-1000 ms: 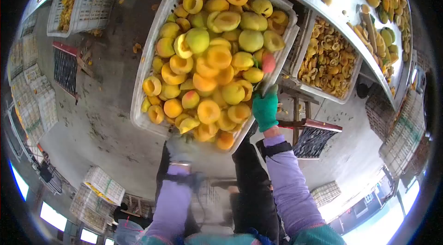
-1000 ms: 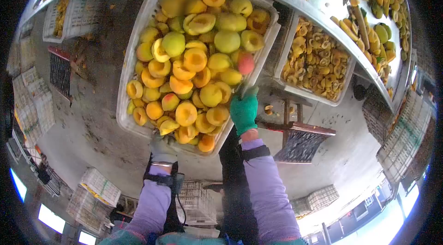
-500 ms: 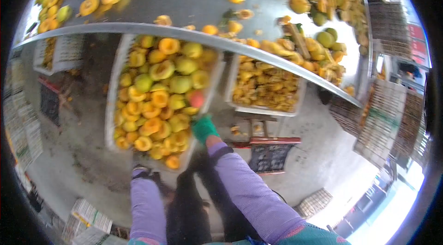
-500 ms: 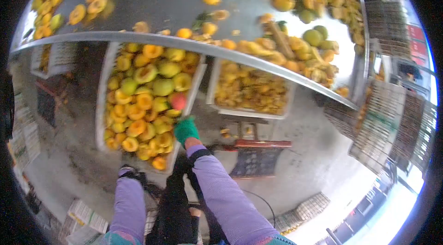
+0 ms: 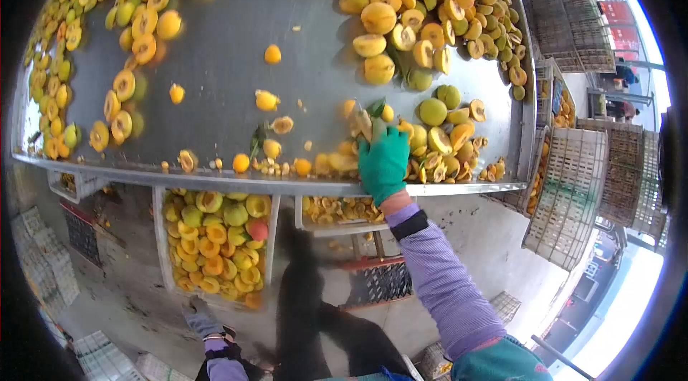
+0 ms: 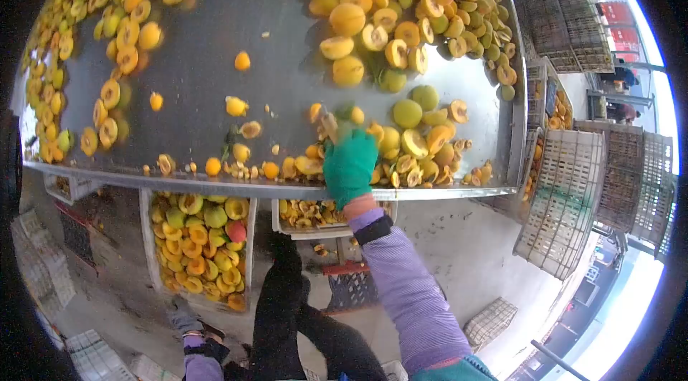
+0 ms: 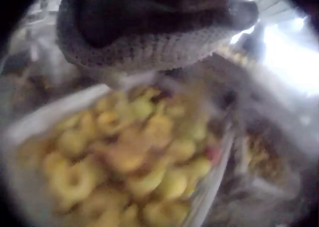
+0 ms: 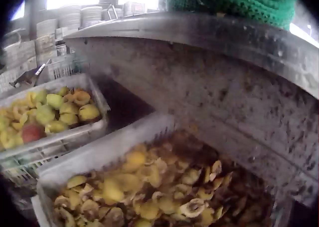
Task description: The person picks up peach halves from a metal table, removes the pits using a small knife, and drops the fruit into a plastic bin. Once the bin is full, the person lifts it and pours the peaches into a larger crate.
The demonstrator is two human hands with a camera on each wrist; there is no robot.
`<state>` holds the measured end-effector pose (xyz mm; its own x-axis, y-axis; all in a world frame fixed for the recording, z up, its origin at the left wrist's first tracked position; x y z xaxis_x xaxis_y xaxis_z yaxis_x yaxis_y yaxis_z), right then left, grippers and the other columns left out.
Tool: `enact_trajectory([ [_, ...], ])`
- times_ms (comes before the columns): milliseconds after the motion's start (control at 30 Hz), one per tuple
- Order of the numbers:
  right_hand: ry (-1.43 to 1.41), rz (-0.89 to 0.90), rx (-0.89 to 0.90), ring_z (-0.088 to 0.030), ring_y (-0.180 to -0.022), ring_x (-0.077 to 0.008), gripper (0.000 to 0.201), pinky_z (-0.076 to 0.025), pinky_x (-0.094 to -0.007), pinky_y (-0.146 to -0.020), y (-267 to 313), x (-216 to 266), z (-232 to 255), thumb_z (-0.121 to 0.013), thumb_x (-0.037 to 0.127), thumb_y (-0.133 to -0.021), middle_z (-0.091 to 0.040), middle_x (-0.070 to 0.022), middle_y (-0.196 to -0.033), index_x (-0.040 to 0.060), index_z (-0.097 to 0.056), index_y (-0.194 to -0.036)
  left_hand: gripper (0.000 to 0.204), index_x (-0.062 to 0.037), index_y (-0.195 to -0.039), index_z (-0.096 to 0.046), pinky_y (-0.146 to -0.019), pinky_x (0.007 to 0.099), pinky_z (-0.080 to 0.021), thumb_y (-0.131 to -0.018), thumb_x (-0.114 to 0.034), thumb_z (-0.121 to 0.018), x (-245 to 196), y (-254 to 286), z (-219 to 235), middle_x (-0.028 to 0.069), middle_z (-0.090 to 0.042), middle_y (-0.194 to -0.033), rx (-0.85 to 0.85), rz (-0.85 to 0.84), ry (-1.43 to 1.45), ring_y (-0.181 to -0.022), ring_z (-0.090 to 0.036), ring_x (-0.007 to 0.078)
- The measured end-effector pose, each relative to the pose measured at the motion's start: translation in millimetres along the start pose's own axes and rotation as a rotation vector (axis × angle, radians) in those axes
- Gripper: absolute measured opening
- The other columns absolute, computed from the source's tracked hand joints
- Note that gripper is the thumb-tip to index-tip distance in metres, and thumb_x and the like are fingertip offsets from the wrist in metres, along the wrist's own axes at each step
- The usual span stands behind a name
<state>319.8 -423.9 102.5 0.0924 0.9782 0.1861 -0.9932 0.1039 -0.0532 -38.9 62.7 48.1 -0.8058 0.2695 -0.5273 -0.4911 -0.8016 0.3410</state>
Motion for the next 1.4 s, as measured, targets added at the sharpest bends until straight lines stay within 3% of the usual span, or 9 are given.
enact_trajectory([
  [167, -0.087, -0.064, -0.072, -0.052, -0.093, -0.035, 0.033, -0.04, -0.0476, -0.076, -7, -4, -5, -0.064, 0.018, -0.077, -0.057, -0.0154, -0.098, 0.0047, -0.054, -0.105, 0.018, 0.0023, -0.104, -0.059, -0.083, 0.0294, -0.046, -0.094, -0.013, -0.056, -396, 40, -63, 0.009, -0.057, -0.096, 0.241, -0.768, 0.008, -0.091, -0.056, 0.017],
  [200, -0.111, -0.071, -0.107, -0.052, -0.094, -0.0346, 0.034, -0.039, -0.048, -0.077, -10, -4, -5, -0.065, 0.017, -0.075, -0.057, -0.0142, -0.1, 0.005, -0.054, -0.105, 0.017, 0.0005, -0.106, -0.06, -0.084, 0.0292, -0.046, -0.093, -0.011, -0.057, -422, 31, -95, 0.01, -0.058, -0.097, 0.562, -0.515, 0.273, -0.093, -0.057, 0.0171],
  [367, -0.083, -0.139, -0.102, -0.052, -0.096, -0.0343, 0.034, -0.039, -0.0473, -0.076, -16, 2, 2, -0.065, 0.018, -0.075, -0.056, -0.013, -0.103, 0.0058, -0.054, -0.105, 0.03, -0.005, -0.1, -0.064, -0.079, 0.04, -0.048, -0.092, -0.032, -0.053, -590, 56, -233, 0.0191, -0.064, -0.095, 0.693, -0.931, -0.161, -0.09, -0.062, 0.0379],
  [433, -0.092, -0.144, -0.099, -0.052, -0.096, -0.0344, 0.034, -0.039, -0.0473, -0.076, -17, -1, -2, -0.065, 0.018, -0.075, -0.055, -0.0129, -0.104, 0.0059, -0.054, -0.105, 0.039, -0.0064, -0.107, -0.062, -0.083, 0.041, -0.049, -0.09, -0.04, -0.055, -592, 48, -335, 0.0222, -0.064, -0.099, 0.462, -1.296, -0.636, -0.095, -0.062, 0.0382],
  [500, -0.106, -0.137, -0.096, -0.052, -0.097, -0.0346, 0.036, -0.039, -0.0476, -0.077, -16, -5, -7, -0.065, 0.019, -0.075, -0.055, -0.013, -0.105, 0.0056, -0.054, -0.107, 0.048, -0.0075, -0.115, -0.059, -0.089, 0.0418, -0.048, -0.084, -0.043, -0.062, -612, 80, -347, 0.0266, -0.062, -0.104, 0.674, -0.806, -0.37, -0.1, -0.061, 0.0404],
  [633, -0.251, -0.154, -0.058, -0.05, -0.101, -0.0362, 0.043, -0.039, -0.0474, -0.082, -14, -9, -3, -0.065, 0.019, -0.076, -0.053, -0.0167, -0.109, 0.0027, -0.053, -0.114, 0.053, -0.0077, -0.117, -0.057, -0.091, 0.0455, -0.047, -0.074, -0.034, -0.073, -600, 104, -381, 0.0272, -0.062, -0.107, 0.753, -0.972, -0.452, -0.104, -0.059, 0.0422],
  [900, -0.993, -0.064, 0.01, -0.057, -0.088, -0.0375, 0.038, -0.047, -0.042, -0.074, -3, -76, 71, -0.056, 0.014, -0.091, -0.057, -0.022, -0.103, -0.0007, -0.047, -0.125, 0.036, -0.006, -0.11, -0.059, -0.065, 0.0222, -0.051, -0.081, -0.023, -0.072, -555, 92, -286, 0.0037, -0.064, -0.088, 0.895, -0.685, 0.201, -0.073, -0.06, 0.0108],
  [967, -1.155, -0.303, 0.328, -0.063, -0.074, -0.0344, 0.03, -0.047, -0.0418, -0.062, -9, -103, 72, -0.054, 0.022, -0.094, -0.063, -0.0207, -0.086, 0.0023, -0.053, -0.116, 0.035, -0.0075, -0.11, -0.059, -0.065, 0.0226, -0.051, -0.082, -0.024, -0.071, -544, 105, -282, 0.0013, -0.063, -0.091, 0.891, -0.682, 0.292, -0.075, -0.061, 0.0103],
  [1400, -0.942, 0.206, 0.076, -0.059, -0.07, -0.0458, 0.025, -0.043, -0.0503, -0.054, 51, -100, 93, -0.056, 0.023, -0.093, -0.059, -0.0258, -0.077, 0.002, -0.05, -0.104, 0.039, -0.0044, -0.122, -0.059, -0.064, 0.022, -0.049, -0.098, -0.032, -0.047, -466, 236, -242, 0.0051, -0.064, -0.104, 0.814, -0.792, 0.815, -0.083, -0.06, 0.0092],
])
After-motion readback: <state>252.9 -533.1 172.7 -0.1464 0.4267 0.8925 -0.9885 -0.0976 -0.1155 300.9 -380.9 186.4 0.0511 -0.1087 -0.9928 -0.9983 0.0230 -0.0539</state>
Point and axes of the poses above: each hand's wrist, its own y-axis away from the middle knuckle, its own z-axis out of the back of the hand, x = y × z, the point moved 3 cm from there along -y, towards the middle knuckle
